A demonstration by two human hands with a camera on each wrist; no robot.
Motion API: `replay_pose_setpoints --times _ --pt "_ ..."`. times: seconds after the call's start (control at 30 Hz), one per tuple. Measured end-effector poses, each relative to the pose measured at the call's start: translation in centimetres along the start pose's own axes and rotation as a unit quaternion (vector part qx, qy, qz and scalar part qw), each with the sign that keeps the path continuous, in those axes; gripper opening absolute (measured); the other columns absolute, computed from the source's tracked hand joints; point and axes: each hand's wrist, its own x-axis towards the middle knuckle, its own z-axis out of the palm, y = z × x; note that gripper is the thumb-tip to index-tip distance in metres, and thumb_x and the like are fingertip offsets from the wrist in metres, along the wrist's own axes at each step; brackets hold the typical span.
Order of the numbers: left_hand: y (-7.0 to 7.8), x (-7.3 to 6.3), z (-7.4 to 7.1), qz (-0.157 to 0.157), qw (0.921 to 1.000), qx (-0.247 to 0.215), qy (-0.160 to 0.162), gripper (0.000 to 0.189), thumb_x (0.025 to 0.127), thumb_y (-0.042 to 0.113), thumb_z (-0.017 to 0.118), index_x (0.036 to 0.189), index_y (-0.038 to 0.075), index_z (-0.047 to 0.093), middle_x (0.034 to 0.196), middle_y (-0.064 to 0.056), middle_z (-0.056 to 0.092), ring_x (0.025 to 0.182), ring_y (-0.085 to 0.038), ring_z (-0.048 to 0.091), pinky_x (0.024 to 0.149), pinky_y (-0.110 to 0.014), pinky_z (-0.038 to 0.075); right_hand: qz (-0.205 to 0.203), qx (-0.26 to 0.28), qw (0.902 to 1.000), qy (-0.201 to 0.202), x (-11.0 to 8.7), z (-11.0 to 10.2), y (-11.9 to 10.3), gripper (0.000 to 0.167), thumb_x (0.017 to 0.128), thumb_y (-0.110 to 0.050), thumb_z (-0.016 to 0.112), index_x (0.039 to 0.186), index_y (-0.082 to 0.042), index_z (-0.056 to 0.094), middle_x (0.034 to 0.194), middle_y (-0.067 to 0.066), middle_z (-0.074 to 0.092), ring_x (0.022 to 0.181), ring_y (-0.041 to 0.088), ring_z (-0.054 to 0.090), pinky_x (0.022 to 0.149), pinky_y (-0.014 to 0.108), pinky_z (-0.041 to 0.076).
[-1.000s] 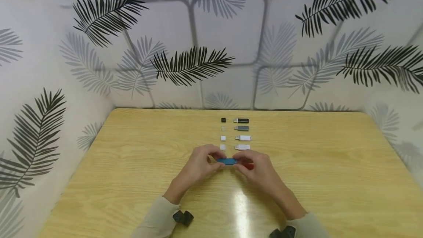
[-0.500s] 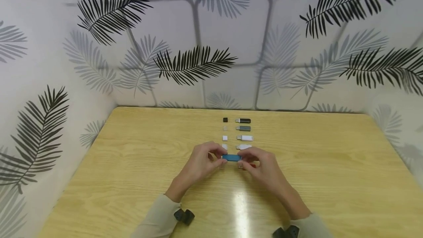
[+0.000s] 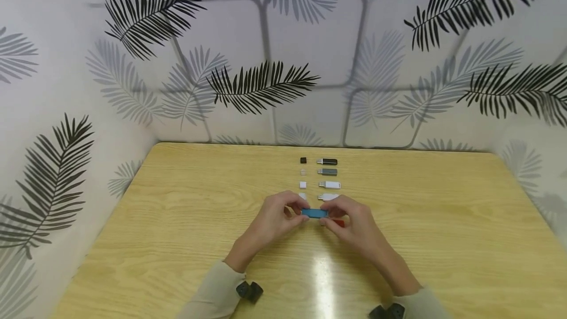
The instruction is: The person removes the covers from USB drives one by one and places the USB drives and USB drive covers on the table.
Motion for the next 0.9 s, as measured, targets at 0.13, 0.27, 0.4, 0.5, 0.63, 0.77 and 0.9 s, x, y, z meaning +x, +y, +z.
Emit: replay_pose_setpoints --times 0.13,0.27,0.4,0.5,0.63,0.77,0.9 --pt "-0.04 0.01 0.06 -0.007 0.9999 -0.008 -0.003 0.014 0.088 0.007 0.082 0.101 0.009 0.077 0.095 0.002 0.071 0.082 -0.009 0.066 0.069 -0.024 0.056 -0.011 -0.01 0.9999 0.002 -0.02 -0.12 -0.19 0.025 0.083 0.0 0.085 0.103 -0.007 0.072 0.094 -0.001 0.07 0.08 0.013 0.067 0.071 0.041 0.06" --pt "-0.01 -0.05 0.07 -0.005 0.9999 -0.009 -0.004 0.014 0.088 0.007 0.082 0.101 0.009 0.076 0.095 0.002 0.07 0.083 -0.009 0.066 0.07 -0.023 0.056 -0.018 -0.014 0.9997 0.002 -0.07 -0.16 -0.25 0.026 0.082 0.001 0.085 0.103 -0.007 0.071 0.094 -0.001 0.069 0.08 0.013 0.067 0.071 0.041 0.06" --pt "0.08 -0.09 0.07 0.004 1.0 -0.007 -0.006 0.014 0.088 0.005 0.082 0.1 0.009 0.076 0.095 0.001 0.07 0.082 -0.011 0.066 0.069 -0.024 0.055 -0.026 -0.017 0.9995 0.002 -0.09 -0.18 -0.19 0.027 0.081 0.002 0.085 0.103 -0.007 0.071 0.093 -0.002 0.069 0.079 0.013 0.067 0.07 0.04 0.06" --pt "0.16 -0.06 0.07 0.005 0.9999 -0.004 -0.01 0.015 0.087 0.004 0.082 0.099 0.009 0.076 0.095 0.001 0.07 0.082 -0.011 0.065 0.069 -0.024 0.055 -0.031 -0.023 0.9992 0.002 -0.09 -0.17 -0.1 0.027 0.081 0.001 0.086 0.102 -0.008 0.071 0.093 -0.003 0.068 0.079 0.013 0.066 0.07 0.038 0.06" --pt "0.25 -0.06 0.05 -0.002 0.9999 -0.002 -0.015 0.015 0.087 0.005 0.082 0.1 0.01 0.075 0.095 0.001 0.069 0.083 -0.01 0.064 0.07 -0.023 0.055 -0.035 -0.026 0.999 0.005 -0.08 -0.13 -0.08 0.027 0.081 0.001 0.086 0.101 -0.008 0.071 0.092 -0.003 0.068 0.078 0.013 0.065 0.07 0.037 0.059" --pt "0.28 -0.07 0.01 -0.008 0.9998 -0.002 -0.017 0.015 0.088 0.007 0.083 0.1 0.01 0.075 0.095 0.003 0.069 0.083 -0.008 0.064 0.07 -0.024 0.056 -0.037 -0.021 0.9991 0.003 -0.1 -0.12 -0.14 0.027 0.081 0.002 0.086 0.101 -0.008 0.071 0.092 -0.002 0.069 0.079 0.011 0.066 0.07 0.036 0.06" --pt "0.4 -0.05 -0.03 -0.003 0.9998 -0.003 -0.019 0.015 0.087 0.006 0.083 0.099 0.01 0.075 0.094 0.003 0.07 0.081 -0.009 0.065 0.069 -0.024 0.056 -0.035 -0.01 0.9993 -0.005 -0.19 -0.19 -0.07 0.026 0.081 0.002 0.085 0.101 -0.008 0.071 0.094 -0.002 0.069 0.08 0.011 0.067 0.071 0.038 0.061"
